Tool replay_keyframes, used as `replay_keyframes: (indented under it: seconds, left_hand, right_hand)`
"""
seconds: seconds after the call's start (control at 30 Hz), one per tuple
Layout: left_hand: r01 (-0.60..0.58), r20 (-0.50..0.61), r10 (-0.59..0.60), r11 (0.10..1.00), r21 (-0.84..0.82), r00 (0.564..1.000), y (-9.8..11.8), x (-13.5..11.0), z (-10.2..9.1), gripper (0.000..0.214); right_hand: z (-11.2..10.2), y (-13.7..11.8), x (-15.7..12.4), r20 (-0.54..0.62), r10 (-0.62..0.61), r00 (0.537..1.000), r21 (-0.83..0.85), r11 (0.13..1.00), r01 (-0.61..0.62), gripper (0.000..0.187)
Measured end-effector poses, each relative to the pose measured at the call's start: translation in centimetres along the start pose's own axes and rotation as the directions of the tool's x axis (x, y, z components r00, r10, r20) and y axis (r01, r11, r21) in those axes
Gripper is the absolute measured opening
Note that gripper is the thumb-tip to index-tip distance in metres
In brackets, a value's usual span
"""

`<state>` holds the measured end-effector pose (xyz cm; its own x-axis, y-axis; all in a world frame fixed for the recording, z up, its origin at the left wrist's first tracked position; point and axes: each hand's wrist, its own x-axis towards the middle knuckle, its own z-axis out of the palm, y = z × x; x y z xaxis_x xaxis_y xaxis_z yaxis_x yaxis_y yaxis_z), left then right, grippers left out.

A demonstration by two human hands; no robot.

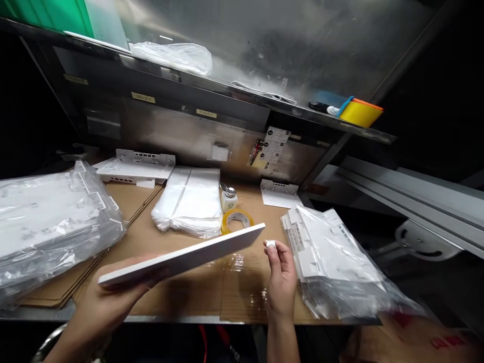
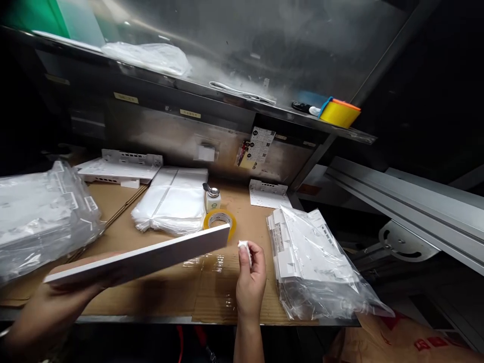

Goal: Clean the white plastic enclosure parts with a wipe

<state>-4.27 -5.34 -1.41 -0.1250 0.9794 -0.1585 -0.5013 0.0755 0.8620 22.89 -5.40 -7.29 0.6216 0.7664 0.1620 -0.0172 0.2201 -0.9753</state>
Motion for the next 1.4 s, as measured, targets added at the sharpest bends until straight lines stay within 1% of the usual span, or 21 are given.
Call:
replay_keyframes:
  seconds: [0.07, 0.17, 0.27, 0.4, 0.47, 0.53, 0.6, 0.7, 0.73, 0.77, 0.8, 0.87, 0.9, 0.93, 0.97, 1.0, 1.03, 1.1, 1.17, 1.27, 1.4]
  left_hand:
    - [-0.097, 0.079, 0.084, 0.979, 0.179, 0.993, 1.0, 0.0, 0.1, 0.039]
    - [-0.227, 0.191, 0.176, 0.930, 0.289, 0.966, 1.7, 0.2, 0.0, 0.032]
    - [-0.357, 0.287, 0.248, 0.825, 0.438, 0.925, 1.6, 0.7, -0.3, 0.026]
    - [-0.519, 0.472, 0.269, 0.655, 0.549, 0.839, 1.2, 1.4, -1.2, 0.021]
    - [-0.572, 0.539, 0.266, 0.613, 0.545, 0.799, 1.2, 1.7, -1.6, 0.022]
    - [-0.589, 0.557, 0.265, 0.594, 0.548, 0.787, 1.3, 1.9, -1.8, 0.023]
    - [-0.612, 0.597, 0.250, 0.578, 0.540, 0.763, 1.4, 2.1, -2.0, 0.024]
    - [-0.683, 0.693, 0.226, 0.531, 0.502, 0.685, 1.5, 2.2, -2.1, 0.025]
    - [-0.702, 0.693, 0.251, 0.506, 0.502, 0.676, 1.4, 2.2, -2.0, 0.023]
    - [-0.698, 0.648, 0.310, 0.506, 0.507, 0.696, 1.4, 2.2, -1.9, 0.018]
    - [-0.667, 0.553, 0.390, 0.555, 0.497, 0.736, 1.2, 2.2, -1.8, 0.020]
    - [-0.537, 0.247, 0.478, 0.780, 0.322, 0.843, 1.0, 2.1, -1.3, 0.068]
    - [-0.412, 0.109, 0.399, 0.900, 0.145, 0.910, 0.9, 2.0, -1.1, 0.089]
    - [-0.249, 0.045, 0.251, 0.967, -0.049, 0.967, 0.9, 2.0, -0.8, 0.098]
    - [-0.074, 0.046, 0.085, 0.974, -0.212, 0.995, 0.9, 2.0, -0.7, 0.096]
    - [0.093, 0.077, -0.071, 0.942, -0.321, 0.994, 1.0, 2.0, -0.5, 0.085]
    - [0.235, 0.103, -0.211, 0.890, -0.390, 0.972, 1.2, 2.1, -0.4, 0.071]
    - [0.380, 0.109, -0.375, 0.791, -0.480, 0.920, 1.7, 2.3, -0.2, 0.055]
    - [0.399, 0.072, -0.433, 0.737, -0.545, 0.899, 2.2, 2.5, 0.0, 0.054]
    - [0.359, 0.047, -0.413, 0.723, -0.591, 0.909, 2.4, 2.4, 0.9, 0.054]
    - [0.370, 0.068, -0.421, 0.696, -0.615, 0.905, 2.4, 1.8, 2.3, 0.051]
  right_hand:
    - [-0.7, -0.6, 0.2, 0.015, -0.002, 1.000, -0.030, 1.000, 0.002, 0.035]
    - [-1.3, -1.7, 0.2, 0.047, 0.001, 0.999, -0.023, 1.000, 0.000, 0.033]
    - [-1.4, -2.4, -0.1, 0.079, -0.020, 0.997, -0.040, 0.999, 0.023, 0.030]
    - [-1.0, -2.8, -0.4, 0.100, -0.081, 0.992, -0.036, 0.996, 0.085, 0.025]
    - [-0.5, -3.2, -0.8, 0.128, -0.144, 0.981, -0.012, 0.989, 0.147, 0.019]
    - [0.4, -3.9, -1.3, 0.203, -0.235, 0.950, 0.038, 0.972, 0.233, 0.015]
    - [1.5, -4.6, -1.9, 0.345, -0.310, 0.886, 0.085, 0.950, 0.299, 0.014]
    - [3.3, -5.4, -2.8, 0.566, -0.298, 0.768, 0.033, 0.940, 0.340, 0.015]
    - [3.8, -5.5, -3.1, 0.598, -0.281, 0.751, 0.006, 0.938, 0.346, 0.016]
    - [4.2, -5.4, -3.4, 0.599, -0.281, 0.750, -0.005, 0.935, 0.354, 0.016]
    - [4.6, -5.2, -3.6, 0.579, -0.303, 0.757, 0.007, 0.930, 0.367, 0.017]
    - [5.1, -4.6, -4.2, 0.511, -0.380, 0.771, 0.072, 0.912, 0.403, 0.018]
    - [5.3, -4.2, -4.4, 0.482, -0.417, 0.771, 0.102, 0.900, 0.424, 0.018]
    - [5.4, -3.8, -4.6, 0.470, -0.444, 0.763, 0.124, 0.889, 0.441, 0.019]
    - [5.4, -3.5, -4.8, 0.476, -0.459, 0.750, 0.140, 0.881, 0.451, 0.020]
    - [5.4, -3.3, -5.0, 0.505, -0.458, 0.731, 0.147, 0.881, 0.450, 0.021]
    - [5.4, -3.2, -5.0, 0.552, -0.445, 0.705, 0.142, 0.883, 0.447, 0.022]
    - [5.3, -3.4, -5.1, 0.660, -0.412, 0.629, 0.104, 0.879, 0.466, 0.024]
    - [5.4, -4.1, -5.3, 0.706, -0.408, 0.579, 0.050, 0.844, 0.534, 0.026]
    - [6.2, -5.4, -6.6, 0.668, -0.495, 0.556, 0.013, 0.755, 0.656, 0.031]
    - [8.4, -6.7, -9.0, 0.660, -0.575, 0.484, 0.092, 0.701, 0.707, 0.031]
